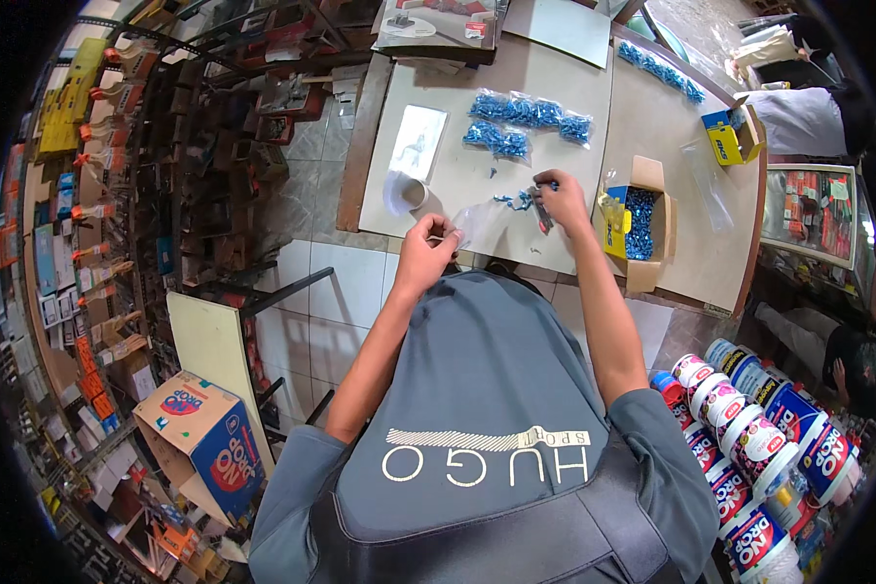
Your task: Sort small blue hardware components and place them into a plastic bag.
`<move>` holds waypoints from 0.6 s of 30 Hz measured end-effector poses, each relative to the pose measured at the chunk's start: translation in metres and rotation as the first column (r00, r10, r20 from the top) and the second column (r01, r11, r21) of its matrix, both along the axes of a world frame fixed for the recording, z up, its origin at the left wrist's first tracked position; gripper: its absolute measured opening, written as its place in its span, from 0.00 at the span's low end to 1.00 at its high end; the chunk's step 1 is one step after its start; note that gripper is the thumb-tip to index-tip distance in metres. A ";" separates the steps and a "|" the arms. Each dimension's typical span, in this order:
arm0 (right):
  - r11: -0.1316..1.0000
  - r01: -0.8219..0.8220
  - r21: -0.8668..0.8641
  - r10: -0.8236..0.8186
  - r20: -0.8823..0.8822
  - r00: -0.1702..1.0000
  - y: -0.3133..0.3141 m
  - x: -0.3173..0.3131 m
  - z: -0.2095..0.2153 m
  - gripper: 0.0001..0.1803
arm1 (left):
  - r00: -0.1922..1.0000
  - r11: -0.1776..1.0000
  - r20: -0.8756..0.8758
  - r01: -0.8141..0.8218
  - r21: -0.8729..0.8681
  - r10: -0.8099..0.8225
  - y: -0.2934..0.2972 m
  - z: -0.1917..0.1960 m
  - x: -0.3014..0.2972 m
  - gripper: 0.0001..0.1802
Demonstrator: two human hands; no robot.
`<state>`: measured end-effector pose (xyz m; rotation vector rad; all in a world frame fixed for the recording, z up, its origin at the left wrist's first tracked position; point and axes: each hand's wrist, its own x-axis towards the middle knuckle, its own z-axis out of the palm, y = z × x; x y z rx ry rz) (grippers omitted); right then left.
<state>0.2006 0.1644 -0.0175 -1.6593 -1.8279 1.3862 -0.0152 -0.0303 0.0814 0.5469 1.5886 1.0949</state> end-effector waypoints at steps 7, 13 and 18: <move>0.862 -0.396 0.316 0.350 0.195 0.916 -0.016 -0.051 0.024 0.15 | 1.000 1.000 0.003 0.019 0.021 -0.019 -0.009 -0.002 -0.006 0.10; 0.844 -0.445 0.299 0.357 0.308 0.882 -0.031 -0.062 0.032 0.15 | 0.999 0.999 -0.024 0.038 0.007 -0.038 -0.015 -0.001 -0.009 0.10; 0.847 -0.370 0.382 0.289 0.252 0.924 -0.038 -0.048 0.046 0.14 | 0.998 0.998 -0.010 0.063 0.007 -0.063 -0.013 0.001 -0.011 0.09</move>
